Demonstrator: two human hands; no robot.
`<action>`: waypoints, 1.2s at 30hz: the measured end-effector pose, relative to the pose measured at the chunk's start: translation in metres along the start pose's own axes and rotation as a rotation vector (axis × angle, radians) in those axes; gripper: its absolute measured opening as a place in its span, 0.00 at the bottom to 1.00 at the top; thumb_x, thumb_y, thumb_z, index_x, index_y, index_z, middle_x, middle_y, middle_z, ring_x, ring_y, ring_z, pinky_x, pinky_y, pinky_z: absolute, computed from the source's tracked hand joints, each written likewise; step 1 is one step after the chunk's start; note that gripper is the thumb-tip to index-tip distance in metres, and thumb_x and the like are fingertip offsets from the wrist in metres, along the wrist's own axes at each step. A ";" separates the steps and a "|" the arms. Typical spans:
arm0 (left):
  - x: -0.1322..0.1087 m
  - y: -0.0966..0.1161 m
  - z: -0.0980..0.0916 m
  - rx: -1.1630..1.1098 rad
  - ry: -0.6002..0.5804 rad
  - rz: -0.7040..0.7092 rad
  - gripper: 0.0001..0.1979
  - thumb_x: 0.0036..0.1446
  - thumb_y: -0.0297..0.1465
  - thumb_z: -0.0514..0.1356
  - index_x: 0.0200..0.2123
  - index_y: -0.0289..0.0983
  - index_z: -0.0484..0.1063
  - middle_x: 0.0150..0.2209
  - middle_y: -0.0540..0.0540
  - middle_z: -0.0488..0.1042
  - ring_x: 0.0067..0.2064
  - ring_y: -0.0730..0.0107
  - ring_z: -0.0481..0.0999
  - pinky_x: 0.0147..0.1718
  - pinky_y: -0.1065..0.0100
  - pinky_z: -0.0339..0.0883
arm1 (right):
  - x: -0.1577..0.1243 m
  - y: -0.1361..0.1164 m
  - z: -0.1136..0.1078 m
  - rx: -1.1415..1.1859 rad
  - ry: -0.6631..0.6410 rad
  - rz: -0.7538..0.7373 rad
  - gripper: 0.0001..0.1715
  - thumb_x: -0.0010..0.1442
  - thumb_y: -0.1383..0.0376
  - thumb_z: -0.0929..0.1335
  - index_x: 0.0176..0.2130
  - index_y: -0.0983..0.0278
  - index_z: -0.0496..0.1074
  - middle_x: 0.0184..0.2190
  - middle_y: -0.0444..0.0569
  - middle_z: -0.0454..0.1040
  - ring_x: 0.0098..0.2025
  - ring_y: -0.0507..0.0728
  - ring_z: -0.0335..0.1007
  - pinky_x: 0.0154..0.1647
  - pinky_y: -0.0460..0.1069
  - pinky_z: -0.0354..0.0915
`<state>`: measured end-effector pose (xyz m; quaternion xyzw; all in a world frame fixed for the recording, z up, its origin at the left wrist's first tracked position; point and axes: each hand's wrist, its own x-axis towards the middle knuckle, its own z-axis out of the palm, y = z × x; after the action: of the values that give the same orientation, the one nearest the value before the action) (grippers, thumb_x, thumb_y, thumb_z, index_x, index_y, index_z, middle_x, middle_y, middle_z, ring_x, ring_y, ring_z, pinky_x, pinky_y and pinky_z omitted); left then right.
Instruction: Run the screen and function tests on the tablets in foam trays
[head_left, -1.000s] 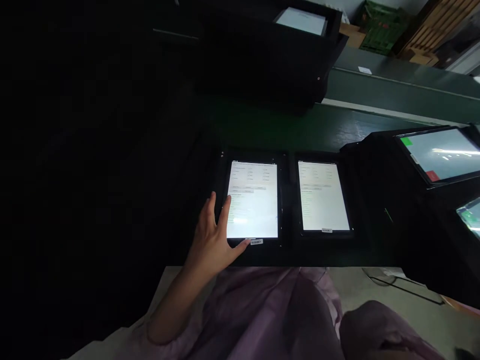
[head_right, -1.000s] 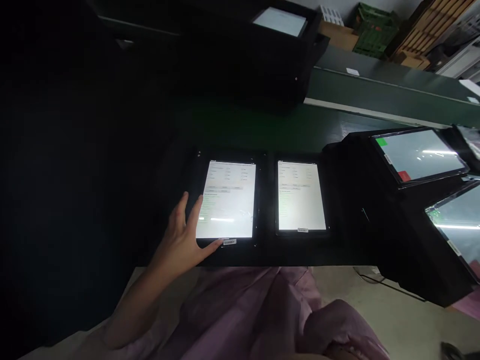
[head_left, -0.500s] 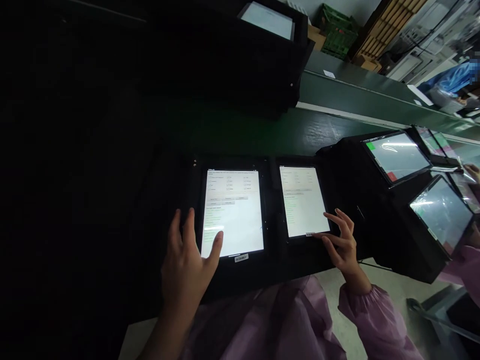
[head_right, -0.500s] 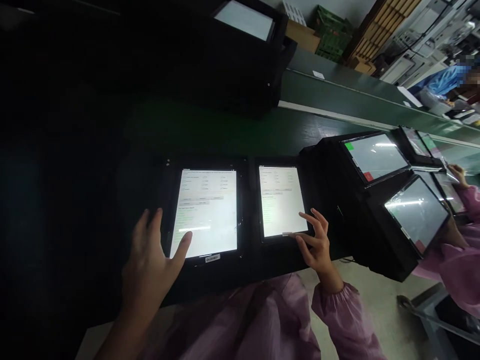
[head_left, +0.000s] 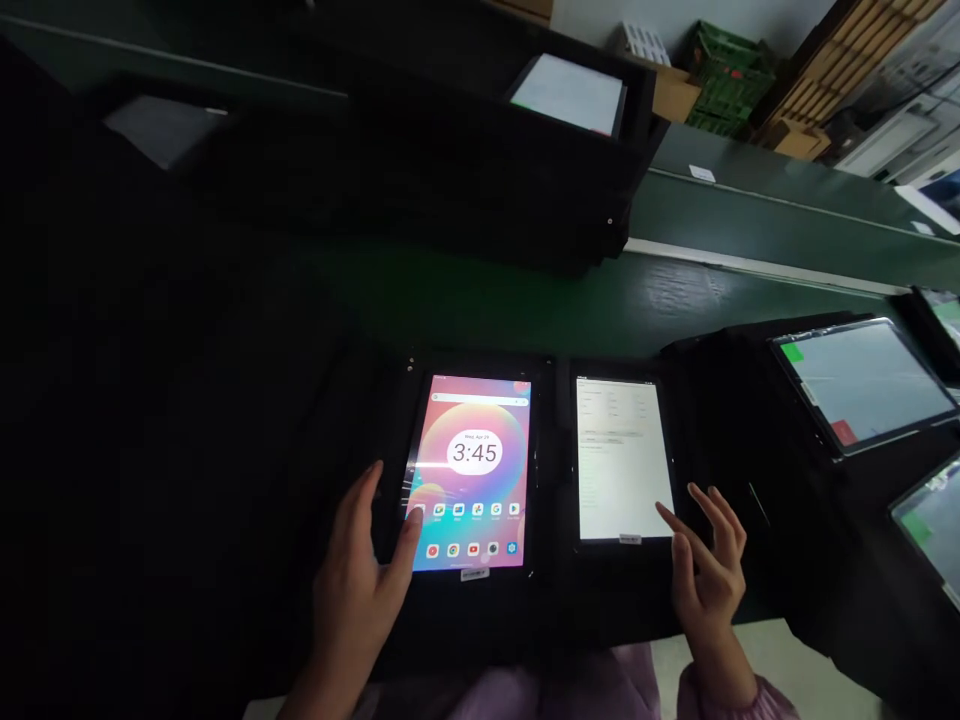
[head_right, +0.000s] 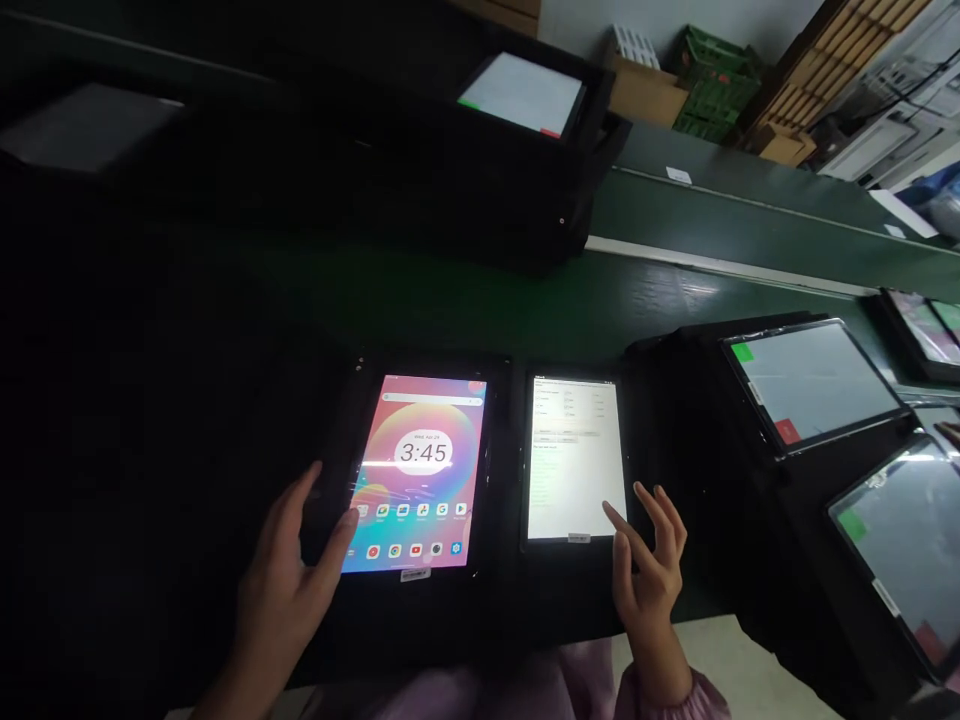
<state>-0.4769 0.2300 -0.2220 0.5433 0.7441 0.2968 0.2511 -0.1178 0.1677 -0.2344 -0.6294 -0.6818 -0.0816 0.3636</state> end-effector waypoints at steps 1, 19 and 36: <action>0.001 0.001 0.000 -0.009 0.011 -0.008 0.35 0.67 0.54 0.55 0.69 0.42 0.65 0.70 0.35 0.69 0.71 0.40 0.68 0.66 0.44 0.69 | 0.002 0.000 0.001 0.018 0.009 -0.007 0.25 0.70 0.73 0.66 0.59 0.53 0.80 0.66 0.51 0.72 0.69 0.72 0.66 0.59 0.69 0.73; 0.042 0.018 0.006 -0.187 0.037 -0.240 0.37 0.64 0.47 0.62 0.72 0.41 0.62 0.74 0.37 0.63 0.76 0.41 0.59 0.74 0.44 0.55 | 0.028 0.024 -0.012 0.135 -0.178 -0.099 0.16 0.69 0.71 0.68 0.44 0.56 0.85 0.60 0.53 0.76 0.66 0.68 0.68 0.55 0.65 0.75; 0.028 -0.015 -0.031 -0.327 -0.407 -0.234 0.52 0.57 0.48 0.68 0.78 0.45 0.49 0.80 0.43 0.47 0.79 0.44 0.48 0.75 0.45 0.49 | 0.058 -0.002 0.013 0.247 -0.455 -0.337 0.14 0.67 0.69 0.69 0.45 0.55 0.85 0.73 0.47 0.63 0.79 0.75 0.41 0.70 0.71 0.60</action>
<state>-0.5162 0.2482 -0.2127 0.4545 0.6782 0.2668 0.5122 -0.1218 0.2214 -0.2080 -0.4607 -0.8453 0.0857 0.2567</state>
